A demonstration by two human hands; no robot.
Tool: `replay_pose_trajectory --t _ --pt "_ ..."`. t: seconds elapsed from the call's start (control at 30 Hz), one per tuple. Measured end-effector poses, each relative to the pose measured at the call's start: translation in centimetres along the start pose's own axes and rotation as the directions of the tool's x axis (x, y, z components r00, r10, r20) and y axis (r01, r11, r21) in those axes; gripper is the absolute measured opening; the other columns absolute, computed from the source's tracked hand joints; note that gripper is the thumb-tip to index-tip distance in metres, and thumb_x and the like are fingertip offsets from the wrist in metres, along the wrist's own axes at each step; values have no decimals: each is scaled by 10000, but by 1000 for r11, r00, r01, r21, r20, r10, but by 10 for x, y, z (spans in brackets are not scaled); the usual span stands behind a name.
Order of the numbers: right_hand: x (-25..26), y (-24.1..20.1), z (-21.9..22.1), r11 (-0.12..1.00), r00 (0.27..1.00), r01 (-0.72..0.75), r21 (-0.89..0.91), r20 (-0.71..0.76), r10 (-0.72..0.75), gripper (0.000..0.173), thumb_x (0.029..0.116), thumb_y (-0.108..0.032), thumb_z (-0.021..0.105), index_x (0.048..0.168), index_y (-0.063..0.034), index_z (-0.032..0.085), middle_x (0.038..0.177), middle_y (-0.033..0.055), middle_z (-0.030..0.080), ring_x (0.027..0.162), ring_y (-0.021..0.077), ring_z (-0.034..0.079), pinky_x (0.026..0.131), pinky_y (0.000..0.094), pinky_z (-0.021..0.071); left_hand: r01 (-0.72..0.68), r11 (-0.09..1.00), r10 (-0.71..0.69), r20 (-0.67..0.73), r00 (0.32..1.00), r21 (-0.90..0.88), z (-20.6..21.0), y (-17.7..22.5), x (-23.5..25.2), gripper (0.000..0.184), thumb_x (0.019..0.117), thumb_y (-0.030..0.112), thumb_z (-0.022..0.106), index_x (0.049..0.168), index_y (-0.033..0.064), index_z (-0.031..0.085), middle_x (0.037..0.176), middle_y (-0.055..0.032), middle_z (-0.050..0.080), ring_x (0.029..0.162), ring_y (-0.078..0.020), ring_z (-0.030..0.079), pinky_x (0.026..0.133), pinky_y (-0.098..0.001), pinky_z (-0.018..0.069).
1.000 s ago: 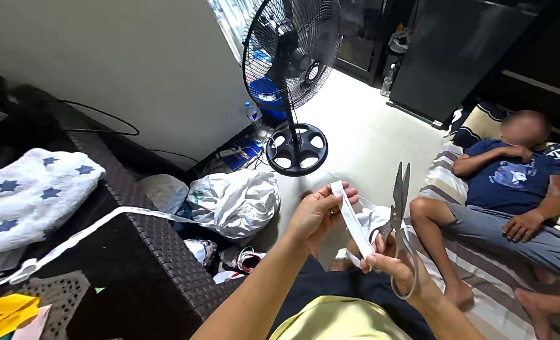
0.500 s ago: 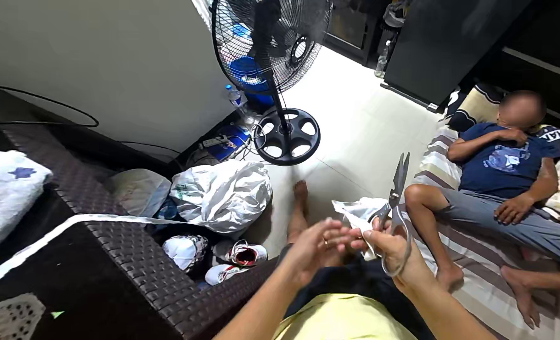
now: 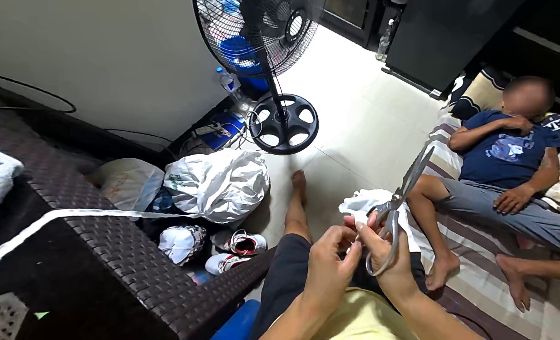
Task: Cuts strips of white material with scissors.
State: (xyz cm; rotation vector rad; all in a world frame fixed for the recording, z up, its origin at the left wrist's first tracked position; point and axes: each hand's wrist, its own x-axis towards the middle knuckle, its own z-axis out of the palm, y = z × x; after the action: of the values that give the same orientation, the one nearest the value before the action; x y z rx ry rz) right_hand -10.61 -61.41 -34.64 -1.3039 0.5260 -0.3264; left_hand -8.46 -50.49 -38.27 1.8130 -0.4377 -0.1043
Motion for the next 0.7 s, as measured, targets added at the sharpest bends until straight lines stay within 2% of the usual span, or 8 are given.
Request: replay_pose_trajectory --t 0.07,0.17,0.3,0.4,0.47,0.53,0.6,0.7 --pt "2 -1 -4 994 998 49 -100 33 -46 106 885 74 600 934 -11 562 866 60 746 836 108 747 769 252 619 105 986 -102 35 994 -127 -3 2 3 103 901 83 636 932 13 706 844 -1 689 735 11 648 679 -142 554" --pt "15 -7 -13 965 992 74 -253 118 -45 68 901 18 625 920 -32 583 850 26 749 771 64 721 704 223 591 360 890 -303 227 926 -280 -12 4 7 104 887 26 627 988 33 650 855 25 668 738 -4 635 673 -164 538" --pt "38 -15 -15 980 981 -46 -191 178 81 86 930 63 588 936 -19 564 864 66 759 784 132 752 743 283 630 506 762 -339 417 843 -404 -15 4 1 239 877 -36 671 1098 19 598 936 -5 697 787 -62 680 728 -228 586" --pt "51 -18 -10 975 969 -151 -165 169 179 114 940 94 579 927 -14 545 852 84 758 771 154 759 730 288 633 610 653 -397 483 780 -449 -17 9 -2 175 888 -45 662 1043 27 628 879 2 701 761 -74 686 732 -245 597" --pt "58 -13 -14 963 959 -156 -219 202 201 106 943 62 608 923 -24 549 856 71 758 780 135 754 742 277 623 694 527 -458 523 719 -491 -18 14 0 141 915 -58 613 1028 25 636 882 -13 699 784 -93 691 765 -270 600" --pt "64 -1 -26 941 957 -90 -326 232 172 104 947 -51 673 926 -34 573 839 33 728 745 85 708 716 250 590 732 393 -507 533 677 -557 -19 20 4 153 937 -77 565 1031 30 621 903 -31 695 801 -110 696 785 -282 606" --pt "60 6 -43 911 964 -22 -411 233 128 124 946 -122 673 947 -40 581 780 -11 666 663 49 641 644 226 552 722 294 -525 526 670 -626 -19 23 8 218 930 -107 544 1093 25 601 949 -59 694 840 -142 708 810 -310 615" --pt "37 2 -70 912 957 -26 -409 252 140 122 952 -119 638 993 -19 581 761 -20 663 641 68 665 621 245 586 682 244 -526 497 690 -689 -19 24 14 315 919 -123 527 1183 42 570 972 -59 687 825 -135 702 771 -287 614"
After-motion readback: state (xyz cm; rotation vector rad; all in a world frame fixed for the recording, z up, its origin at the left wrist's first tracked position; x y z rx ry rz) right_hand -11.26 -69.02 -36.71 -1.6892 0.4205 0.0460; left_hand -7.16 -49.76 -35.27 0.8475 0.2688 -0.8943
